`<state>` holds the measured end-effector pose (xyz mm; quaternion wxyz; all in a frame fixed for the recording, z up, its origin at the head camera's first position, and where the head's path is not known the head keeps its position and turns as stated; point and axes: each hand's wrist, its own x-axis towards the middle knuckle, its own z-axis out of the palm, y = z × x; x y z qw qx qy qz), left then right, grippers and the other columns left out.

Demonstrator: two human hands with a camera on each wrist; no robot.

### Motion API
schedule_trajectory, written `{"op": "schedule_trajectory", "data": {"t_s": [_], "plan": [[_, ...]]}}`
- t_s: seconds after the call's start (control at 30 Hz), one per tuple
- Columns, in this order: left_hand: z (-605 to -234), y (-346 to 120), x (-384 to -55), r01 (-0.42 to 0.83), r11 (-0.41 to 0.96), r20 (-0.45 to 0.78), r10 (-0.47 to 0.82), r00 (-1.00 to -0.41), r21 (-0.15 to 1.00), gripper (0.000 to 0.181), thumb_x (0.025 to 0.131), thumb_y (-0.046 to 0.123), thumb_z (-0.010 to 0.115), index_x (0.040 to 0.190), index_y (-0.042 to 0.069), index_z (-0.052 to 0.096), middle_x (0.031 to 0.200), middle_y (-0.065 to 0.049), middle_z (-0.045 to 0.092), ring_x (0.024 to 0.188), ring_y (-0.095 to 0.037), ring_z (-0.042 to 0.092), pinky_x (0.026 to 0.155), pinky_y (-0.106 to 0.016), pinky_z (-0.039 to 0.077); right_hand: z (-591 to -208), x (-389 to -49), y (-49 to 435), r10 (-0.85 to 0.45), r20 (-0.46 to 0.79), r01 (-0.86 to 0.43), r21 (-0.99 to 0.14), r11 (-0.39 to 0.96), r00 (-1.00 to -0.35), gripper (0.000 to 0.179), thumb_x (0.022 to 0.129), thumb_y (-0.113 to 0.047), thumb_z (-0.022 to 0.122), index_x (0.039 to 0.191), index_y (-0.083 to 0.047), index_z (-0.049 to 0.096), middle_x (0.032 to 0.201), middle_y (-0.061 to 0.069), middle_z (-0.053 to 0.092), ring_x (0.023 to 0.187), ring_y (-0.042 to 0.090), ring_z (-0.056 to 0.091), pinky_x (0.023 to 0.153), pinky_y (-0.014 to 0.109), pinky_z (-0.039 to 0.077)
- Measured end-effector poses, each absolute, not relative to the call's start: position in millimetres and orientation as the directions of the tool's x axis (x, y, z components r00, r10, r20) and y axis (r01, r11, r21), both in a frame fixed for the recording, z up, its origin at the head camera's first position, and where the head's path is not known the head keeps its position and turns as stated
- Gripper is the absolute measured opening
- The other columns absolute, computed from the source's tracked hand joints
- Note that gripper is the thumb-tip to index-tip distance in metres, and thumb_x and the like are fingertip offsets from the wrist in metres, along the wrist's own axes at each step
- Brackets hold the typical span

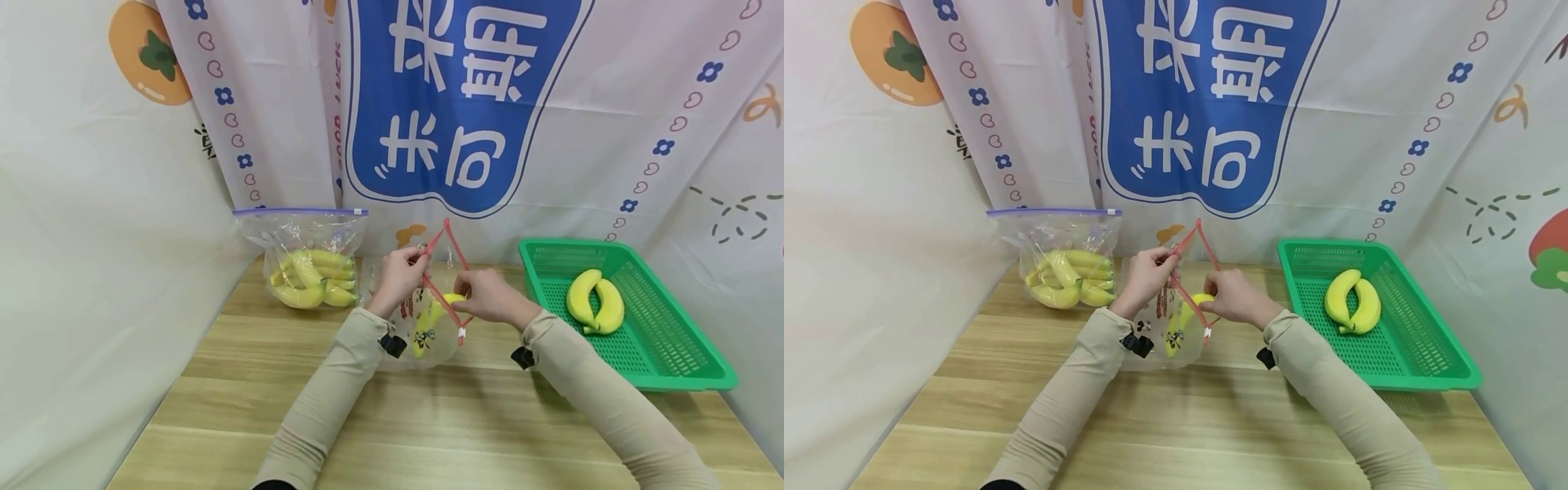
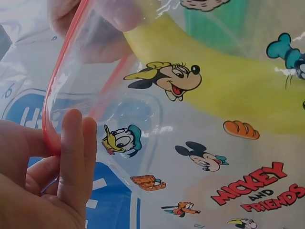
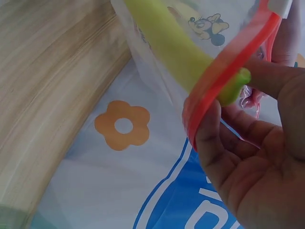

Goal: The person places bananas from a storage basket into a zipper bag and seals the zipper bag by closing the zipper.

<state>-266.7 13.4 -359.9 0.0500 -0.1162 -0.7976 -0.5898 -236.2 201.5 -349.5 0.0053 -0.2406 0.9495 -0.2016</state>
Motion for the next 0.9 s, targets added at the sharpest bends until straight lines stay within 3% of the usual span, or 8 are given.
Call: {"op": "schedule_trajectory", "data": {"t_s": [0.3, 0.57, 0.77, 0.9], "plan": [[-362, 18, -268, 0.249, 0.230, 0.233, 0.096, -0.968, 0.941, 0.016, 0.095, 0.014, 0.058, 0.096, 0.005, 0.071, 0.077, -0.009, 0.062, 0.061, -0.018, 0.063, 0.054, -0.027, 0.057, -355, -242, 203, -0.539, -0.019, -0.451, -0.522, 0.724, -0.842, 0.014, 0.083, -0.009, 0.071, 0.096, -0.005, 0.071, 0.087, 0.005, 0.069, 0.079, 0.018, 0.067, 0.064, 0.025, 0.056], [-366, 18, -269, 0.273, 0.218, 0.257, 0.097, -0.961, 0.937, 0.015, 0.094, 0.013, 0.058, 0.096, 0.005, 0.071, 0.074, -0.008, 0.063, 0.057, -0.017, 0.060, 0.053, -0.031, 0.057, -356, -241, 201, -0.625, -0.100, -0.496, -0.517, 0.698, -0.774, 0.015, 0.095, -0.012, 0.057, 0.094, -0.010, 0.071, 0.077, -0.005, 0.065, 0.066, 0.011, 0.059, 0.061, 0.026, 0.051], [-368, 18, -267, 0.274, 0.232, 0.250, 0.127, -0.960, 0.933, 0.016, 0.095, 0.015, 0.057, 0.093, 0.006, 0.071, 0.074, -0.008, 0.063, 0.057, -0.018, 0.061, 0.057, -0.040, 0.058, -354, -237, 212, -0.592, -0.050, -0.453, -0.593, 0.666, -0.805, 0.019, 0.096, -0.014, 0.055, 0.107, -0.008, 0.069, 0.097, 0.002, 0.067, 0.085, 0.015, 0.062, 0.071, 0.031, 0.054], [-370, 18, -266, 0.262, 0.232, 0.236, 0.134, -0.962, 0.937, 0.017, 0.095, 0.015, 0.057, 0.094, 0.006, 0.071, 0.074, -0.008, 0.063, 0.058, -0.018, 0.062, 0.058, -0.040, 0.058, -348, -237, 230, -0.516, -0.033, -0.337, -0.721, 0.606, -0.856, 0.021, 0.096, -0.019, 0.056, 0.110, -0.006, 0.066, 0.102, 0.007, 0.065, 0.092, 0.022, 0.061, 0.075, 0.034, 0.055]]}}
